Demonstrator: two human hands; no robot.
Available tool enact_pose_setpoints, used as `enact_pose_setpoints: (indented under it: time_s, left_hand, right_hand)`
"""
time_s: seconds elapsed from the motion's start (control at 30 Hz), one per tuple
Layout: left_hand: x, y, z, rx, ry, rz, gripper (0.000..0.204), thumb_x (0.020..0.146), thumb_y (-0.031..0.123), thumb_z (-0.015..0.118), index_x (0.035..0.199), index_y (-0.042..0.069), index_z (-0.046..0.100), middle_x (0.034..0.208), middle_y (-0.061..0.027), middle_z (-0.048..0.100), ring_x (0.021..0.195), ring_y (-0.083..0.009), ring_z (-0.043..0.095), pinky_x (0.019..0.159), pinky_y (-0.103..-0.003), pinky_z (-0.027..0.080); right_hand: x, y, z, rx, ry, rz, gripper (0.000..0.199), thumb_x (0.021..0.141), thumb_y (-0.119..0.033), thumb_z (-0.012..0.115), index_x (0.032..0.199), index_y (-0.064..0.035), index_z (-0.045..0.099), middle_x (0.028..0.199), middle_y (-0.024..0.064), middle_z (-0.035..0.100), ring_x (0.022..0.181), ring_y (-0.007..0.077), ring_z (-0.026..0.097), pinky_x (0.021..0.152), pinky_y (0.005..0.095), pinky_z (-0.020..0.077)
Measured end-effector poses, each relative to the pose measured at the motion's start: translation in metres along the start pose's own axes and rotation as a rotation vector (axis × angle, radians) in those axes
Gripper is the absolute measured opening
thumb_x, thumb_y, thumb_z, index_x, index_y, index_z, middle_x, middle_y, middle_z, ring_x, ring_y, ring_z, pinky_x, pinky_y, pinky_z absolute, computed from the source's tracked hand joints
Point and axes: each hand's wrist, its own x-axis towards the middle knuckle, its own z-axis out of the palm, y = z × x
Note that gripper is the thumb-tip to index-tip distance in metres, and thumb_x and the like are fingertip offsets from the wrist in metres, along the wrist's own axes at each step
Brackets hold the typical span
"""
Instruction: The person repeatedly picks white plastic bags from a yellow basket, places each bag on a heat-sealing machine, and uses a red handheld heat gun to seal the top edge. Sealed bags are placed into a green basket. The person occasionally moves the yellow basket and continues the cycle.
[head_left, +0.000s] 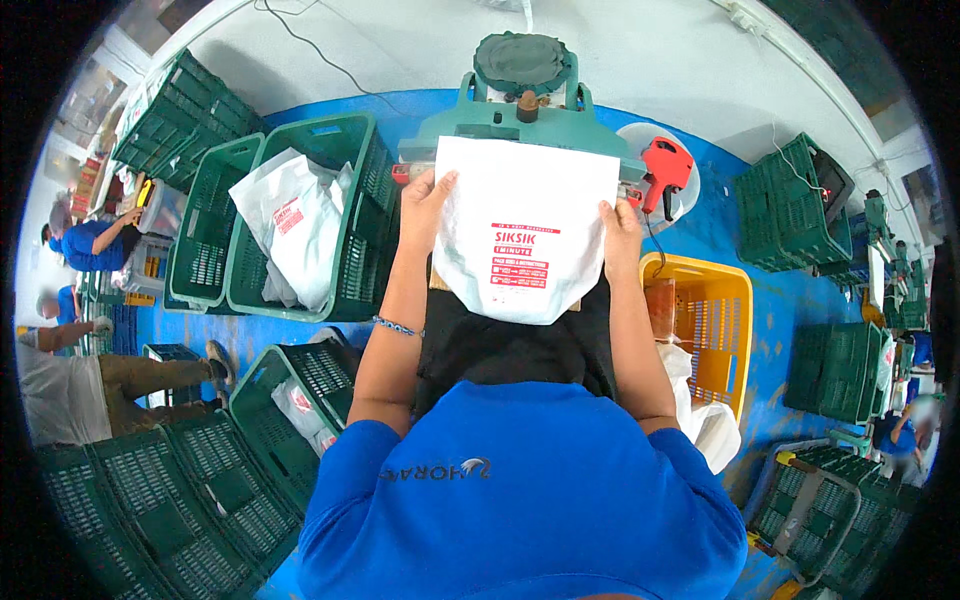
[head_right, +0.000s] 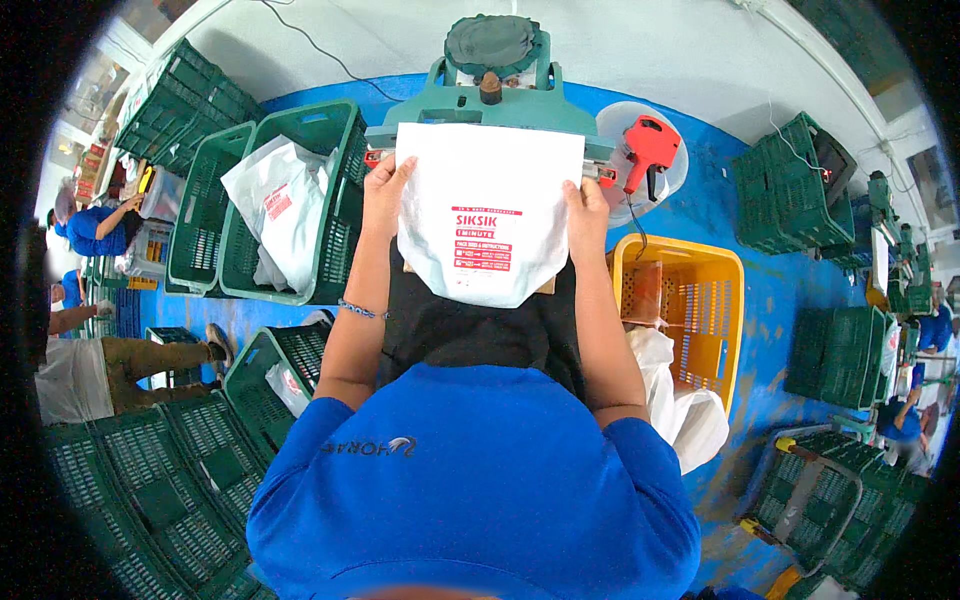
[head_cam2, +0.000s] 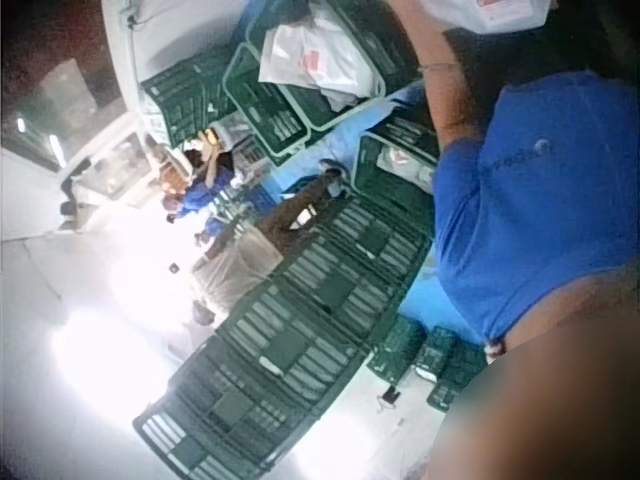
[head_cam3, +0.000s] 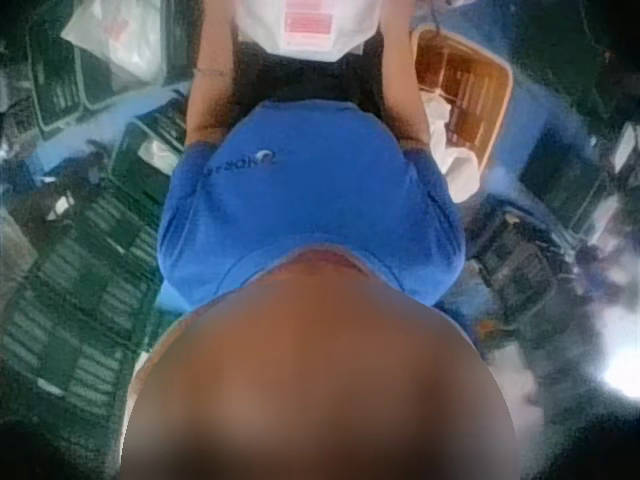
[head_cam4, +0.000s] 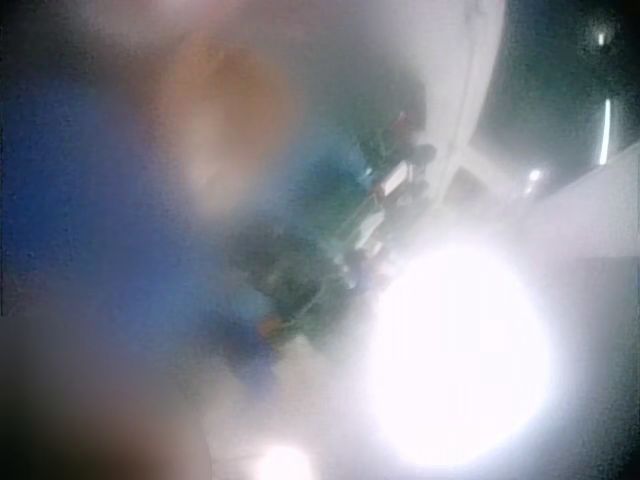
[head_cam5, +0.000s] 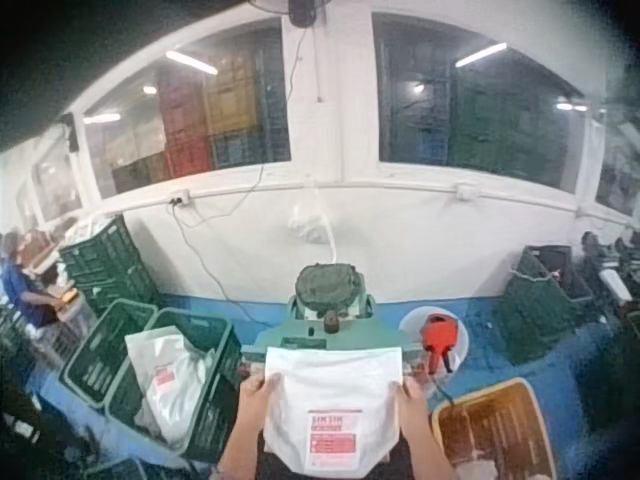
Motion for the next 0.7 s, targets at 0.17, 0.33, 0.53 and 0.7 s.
enact_pose_setpoints:
  time_s: [0.17, 0.33, 0.53, 0.7]
  left_hand:
    - [0.014, -0.006, -0.001, -0.015, 0.14, -0.008, 0.02, 0.087, 0.017, 0.065, 0.093, -0.003, 0.068, 0.083, -0.0003, 0.065, 0.073, -0.0077, 0.056, 0.067, -0.024, 0.044]
    - [0.02, -0.048, -0.018, 0.285, 0.264, -0.158, 0.019, 0.082, 0.015, 0.066, 0.077, -0.003, 0.068, 0.069, 0.0004, 0.061, 0.062, -0.0078, 0.052, 0.059, -0.026, 0.041]
    - [0.025, -0.069, -0.027, 0.225, 0.24, -0.162, 0.023, 0.078, 0.015, 0.066, 0.085, -0.006, 0.069, 0.074, -0.0044, 0.065, 0.066, -0.0112, 0.056, 0.063, -0.027, 0.043]
    - [0.042, -0.068, -0.02, 0.169, 0.246, -0.146, 0.022, 0.079, 0.016, 0.065, 0.084, -0.004, 0.068, 0.075, -0.0044, 0.065, 0.066, -0.0127, 0.058, 0.063, -0.026, 0.044]
  right_hand:
    - [0.016, 0.002, 0.006, -0.213, 0.189, -0.073, 0.023, 0.089, -0.02, 0.06, 0.083, 0.0023, 0.062, 0.067, 0.0043, 0.056, 0.065, 0.0112, 0.049, 0.064, 0.0272, 0.0414]
    - [0.024, 0.035, 0.011, -0.435, 0.219, 0.126, 0.025, 0.082, -0.023, 0.067, 0.08, 0.0019, 0.067, 0.07, 0.0129, 0.065, 0.066, 0.0193, 0.06, 0.066, 0.0328, 0.0455]
    - [0.032, 0.051, 0.01, -0.358, 0.257, 0.086, 0.024, 0.078, -0.022, 0.068, 0.08, 0.0016, 0.067, 0.067, 0.0149, 0.063, 0.064, 0.0221, 0.059, 0.066, 0.0345, 0.0451]
    - [0.045, 0.046, 0.011, -0.312, 0.264, 0.1, 0.021, 0.079, -0.019, 0.068, 0.079, 0.0021, 0.067, 0.066, 0.0113, 0.063, 0.062, 0.0183, 0.055, 0.064, 0.0329, 0.0435]
